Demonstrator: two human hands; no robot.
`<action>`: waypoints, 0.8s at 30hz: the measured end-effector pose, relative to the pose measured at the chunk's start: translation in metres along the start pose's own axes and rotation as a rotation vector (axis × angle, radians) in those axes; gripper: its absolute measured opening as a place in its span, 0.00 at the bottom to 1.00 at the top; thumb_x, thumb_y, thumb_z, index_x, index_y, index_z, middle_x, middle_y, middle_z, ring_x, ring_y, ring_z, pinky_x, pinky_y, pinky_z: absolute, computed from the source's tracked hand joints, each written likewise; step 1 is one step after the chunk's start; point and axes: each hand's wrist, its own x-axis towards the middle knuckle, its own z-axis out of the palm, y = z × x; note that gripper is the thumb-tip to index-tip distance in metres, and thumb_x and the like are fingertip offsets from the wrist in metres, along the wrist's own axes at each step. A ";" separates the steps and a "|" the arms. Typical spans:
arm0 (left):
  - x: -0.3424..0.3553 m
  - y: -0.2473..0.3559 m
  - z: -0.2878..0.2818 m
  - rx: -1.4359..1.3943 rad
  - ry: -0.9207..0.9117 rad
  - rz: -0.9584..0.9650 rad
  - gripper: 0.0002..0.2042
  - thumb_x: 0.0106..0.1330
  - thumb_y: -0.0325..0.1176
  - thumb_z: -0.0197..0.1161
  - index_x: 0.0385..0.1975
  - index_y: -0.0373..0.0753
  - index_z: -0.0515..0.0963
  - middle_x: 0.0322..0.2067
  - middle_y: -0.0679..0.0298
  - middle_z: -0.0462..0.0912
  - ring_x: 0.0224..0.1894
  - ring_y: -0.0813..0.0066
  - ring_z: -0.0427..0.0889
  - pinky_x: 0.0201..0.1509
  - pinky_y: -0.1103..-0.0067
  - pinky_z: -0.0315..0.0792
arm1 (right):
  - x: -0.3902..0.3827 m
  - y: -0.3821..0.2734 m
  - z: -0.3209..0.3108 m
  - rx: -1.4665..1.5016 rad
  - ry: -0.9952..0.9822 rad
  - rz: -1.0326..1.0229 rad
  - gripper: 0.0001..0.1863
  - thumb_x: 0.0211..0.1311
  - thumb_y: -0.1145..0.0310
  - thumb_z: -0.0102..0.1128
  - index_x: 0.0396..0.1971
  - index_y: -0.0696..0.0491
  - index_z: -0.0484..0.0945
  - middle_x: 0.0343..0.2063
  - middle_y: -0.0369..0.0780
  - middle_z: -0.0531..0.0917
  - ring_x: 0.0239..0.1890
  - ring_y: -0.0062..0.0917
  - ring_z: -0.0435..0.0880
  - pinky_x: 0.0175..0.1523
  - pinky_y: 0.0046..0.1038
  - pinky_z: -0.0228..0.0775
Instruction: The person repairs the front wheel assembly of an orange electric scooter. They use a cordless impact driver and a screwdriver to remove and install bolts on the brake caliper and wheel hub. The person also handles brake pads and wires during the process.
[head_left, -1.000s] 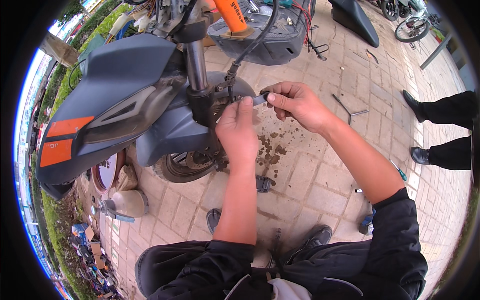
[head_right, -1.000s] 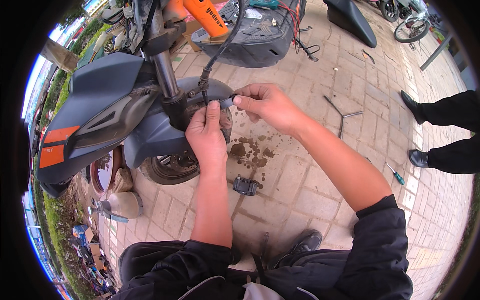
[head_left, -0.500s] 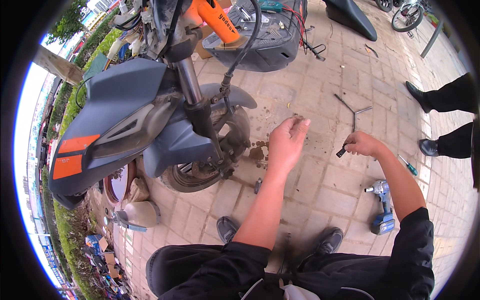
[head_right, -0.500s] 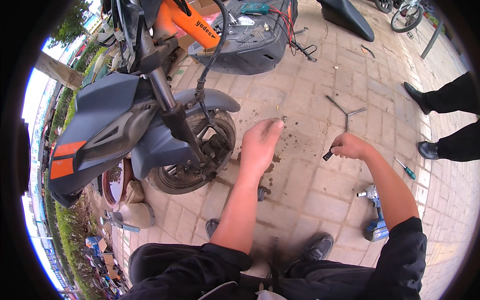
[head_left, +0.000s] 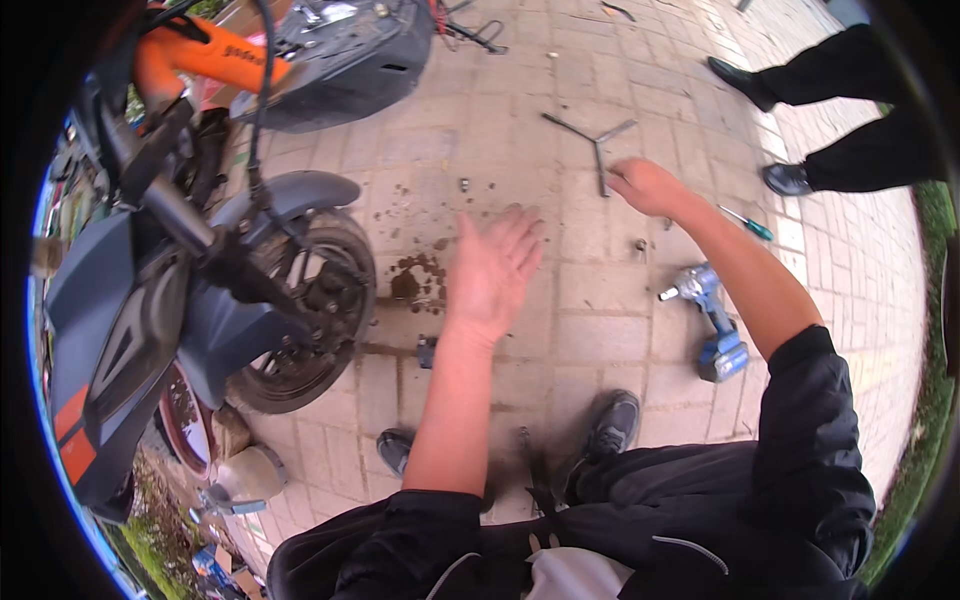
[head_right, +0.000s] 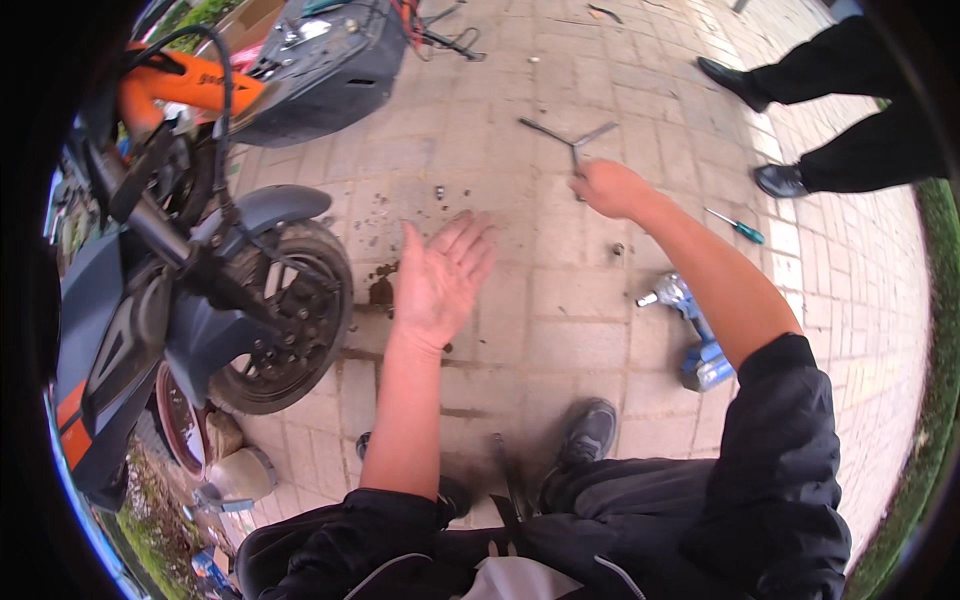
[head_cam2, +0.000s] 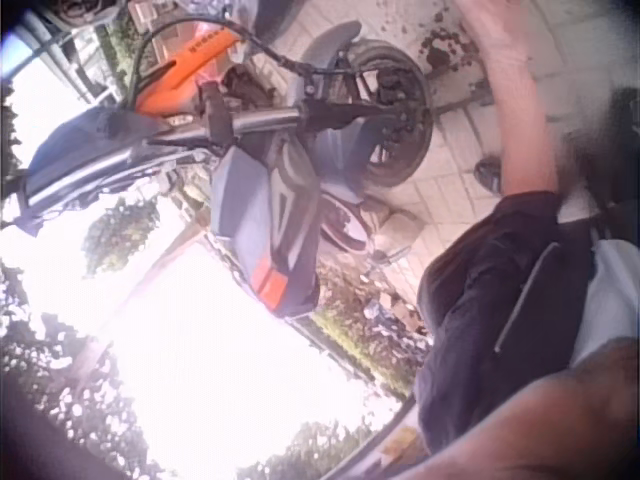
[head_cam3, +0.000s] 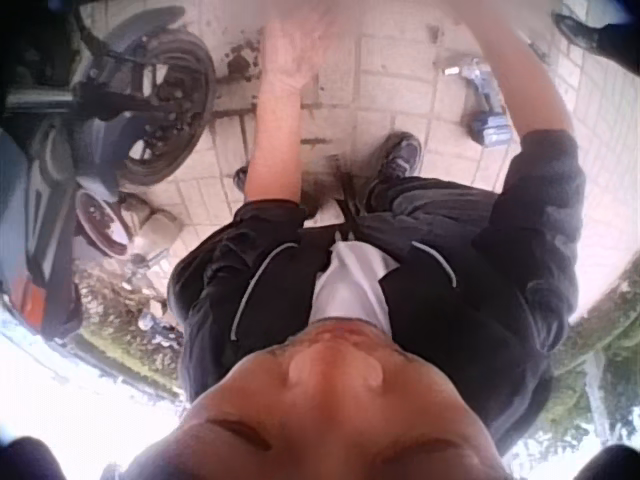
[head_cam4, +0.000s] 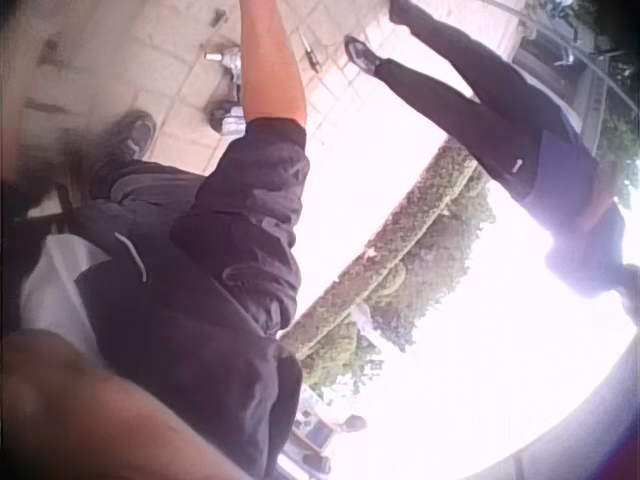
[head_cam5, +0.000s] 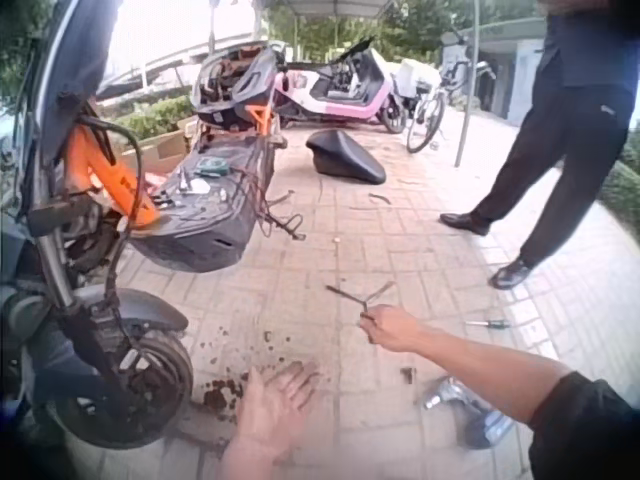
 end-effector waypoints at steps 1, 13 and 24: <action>-0.002 -0.002 -0.002 -0.039 0.014 -0.011 0.43 0.69 0.66 0.34 0.66 0.28 0.53 0.66 0.51 0.59 0.68 0.60 0.58 0.71 0.68 0.52 | 0.008 -0.040 -0.018 0.124 0.091 -0.042 0.20 0.67 0.58 0.48 0.42 0.61 0.77 0.39 0.54 0.80 0.43 0.49 0.77 0.50 0.39 0.69; 0.002 0.037 -0.007 0.023 0.306 0.349 0.39 0.70 0.60 0.42 0.67 0.30 0.51 0.67 0.51 0.57 0.71 0.60 0.52 0.74 0.65 0.43 | -0.043 0.028 0.016 -0.196 -0.191 0.254 0.15 0.61 0.60 0.55 0.42 0.51 0.81 0.46 0.45 0.81 0.48 0.40 0.80 0.52 0.40 0.73; 0.011 -0.002 -0.041 0.027 0.421 0.226 0.27 0.72 0.52 0.47 0.57 0.32 0.64 0.51 0.54 0.74 0.50 0.66 0.73 0.59 0.70 0.66 | -0.054 0.103 0.098 -0.070 -0.214 0.454 0.23 0.49 0.57 0.67 0.42 0.56 0.79 0.41 0.50 0.82 0.46 0.43 0.81 0.50 0.39 0.74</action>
